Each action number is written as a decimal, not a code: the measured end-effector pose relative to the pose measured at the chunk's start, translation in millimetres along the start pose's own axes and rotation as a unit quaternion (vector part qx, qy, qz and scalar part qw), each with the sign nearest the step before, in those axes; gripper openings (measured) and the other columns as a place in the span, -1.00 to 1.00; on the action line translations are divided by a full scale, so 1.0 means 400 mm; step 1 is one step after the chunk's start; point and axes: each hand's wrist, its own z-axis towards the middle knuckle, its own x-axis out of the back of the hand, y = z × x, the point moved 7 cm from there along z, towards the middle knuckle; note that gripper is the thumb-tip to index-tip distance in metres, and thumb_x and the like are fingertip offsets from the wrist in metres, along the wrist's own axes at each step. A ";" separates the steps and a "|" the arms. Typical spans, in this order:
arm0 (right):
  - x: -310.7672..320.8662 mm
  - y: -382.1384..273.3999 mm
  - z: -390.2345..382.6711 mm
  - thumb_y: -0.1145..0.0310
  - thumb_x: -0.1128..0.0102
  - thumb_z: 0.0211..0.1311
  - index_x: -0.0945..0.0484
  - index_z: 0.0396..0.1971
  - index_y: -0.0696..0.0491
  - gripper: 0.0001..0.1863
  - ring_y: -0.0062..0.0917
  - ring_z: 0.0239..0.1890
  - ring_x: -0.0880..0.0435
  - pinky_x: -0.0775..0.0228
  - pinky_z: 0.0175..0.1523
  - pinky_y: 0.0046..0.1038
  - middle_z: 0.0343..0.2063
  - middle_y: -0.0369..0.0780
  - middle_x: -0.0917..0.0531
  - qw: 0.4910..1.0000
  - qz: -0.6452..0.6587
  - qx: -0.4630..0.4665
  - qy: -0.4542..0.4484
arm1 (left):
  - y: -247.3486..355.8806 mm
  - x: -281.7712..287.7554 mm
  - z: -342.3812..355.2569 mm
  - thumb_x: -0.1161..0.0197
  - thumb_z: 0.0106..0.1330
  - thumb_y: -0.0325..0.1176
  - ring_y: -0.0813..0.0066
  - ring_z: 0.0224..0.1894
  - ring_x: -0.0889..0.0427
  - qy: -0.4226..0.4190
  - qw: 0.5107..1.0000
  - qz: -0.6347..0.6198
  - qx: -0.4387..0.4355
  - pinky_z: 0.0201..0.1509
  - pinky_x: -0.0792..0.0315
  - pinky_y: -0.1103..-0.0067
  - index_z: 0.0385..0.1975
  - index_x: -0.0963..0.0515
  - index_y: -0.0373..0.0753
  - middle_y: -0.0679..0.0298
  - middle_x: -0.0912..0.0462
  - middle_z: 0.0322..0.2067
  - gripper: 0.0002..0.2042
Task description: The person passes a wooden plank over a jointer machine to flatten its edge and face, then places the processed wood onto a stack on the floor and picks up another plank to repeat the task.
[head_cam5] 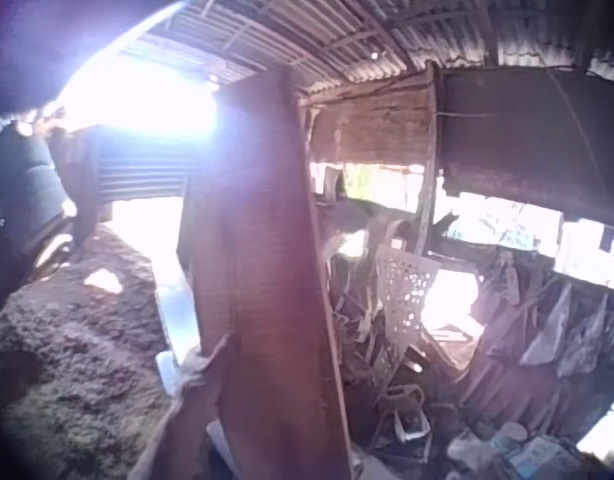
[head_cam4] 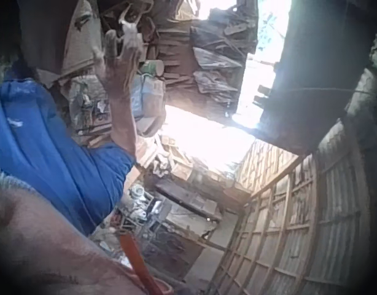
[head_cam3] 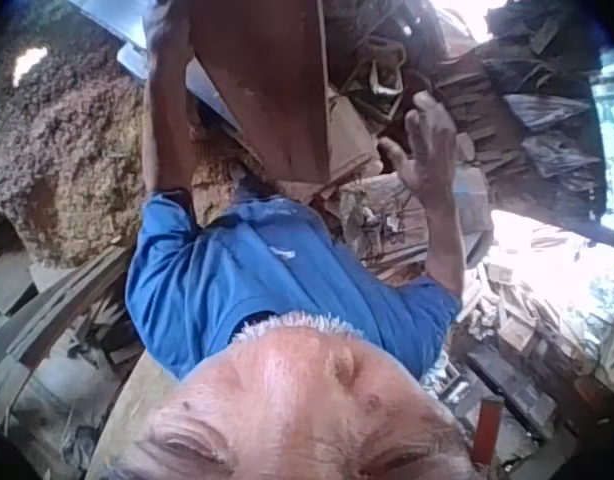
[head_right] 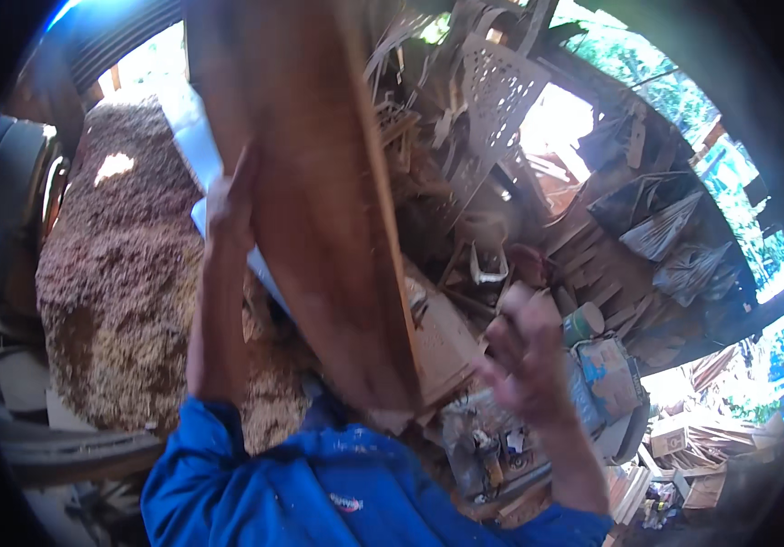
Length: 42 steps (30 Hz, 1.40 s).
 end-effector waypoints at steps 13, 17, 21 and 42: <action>0.394 0.072 -0.081 -0.44 0.12 0.13 -0.18 0.44 -0.25 -0.08 -0.15 0.47 -0.15 0.13 0.49 0.16 0.39 -0.14 -0.28 0.850 -0.517 -0.005 -0.099 | -0.024 -0.470 -0.393 -0.43 0.00 -0.12 0.14 -0.25 -0.72 -0.380 0.719 0.491 -0.313 -0.21 -0.59 0.29 -0.34 -0.59 -0.11 0.20 -0.68 -0.38 -0.71; 0.238 0.169 -0.411 -0.02 -0.56 -0.25 -0.23 0.41 -0.04 0.12 -0.11 -0.36 -0.65 -0.53 -0.25 -0.16 -0.27 -0.07 -0.62 0.950 -0.108 -0.253 -0.149 | -0.191 -0.516 -0.474 -0.24 0.09 -0.34 0.13 -0.26 -0.71 -0.475 0.630 0.494 -0.364 -0.22 -0.57 0.26 -0.26 -0.53 -0.18 0.20 -0.67 -0.36 -0.78; -0.026 0.103 -0.547 -0.03 -0.54 -0.17 -0.23 0.42 -0.13 0.06 -0.23 -0.49 -0.54 -0.38 -0.43 -0.20 -0.45 -0.16 -0.49 0.950 -0.086 -0.230 -0.194 | -0.444 -0.444 -0.474 -0.36 0.00 -0.26 0.21 -0.16 -0.68 -0.581 0.533 0.491 -0.370 -0.10 -0.54 0.26 -0.21 -0.47 -0.19 0.23 -0.63 -0.33 -0.65; 0.138 0.181 -0.854 0.06 -0.44 0.06 -0.16 0.45 -0.23 -0.06 -0.02 -0.38 -0.60 -0.47 -0.34 -0.16 -0.18 0.05 -0.52 0.923 -0.183 -0.144 -0.308 | -0.595 -0.599 -0.794 -0.25 0.16 -0.15 0.36 -0.31 -0.68 -0.558 0.609 0.380 -0.417 -0.22 -0.51 0.40 -0.35 -0.44 -0.17 0.29 -0.57 -0.42 -0.75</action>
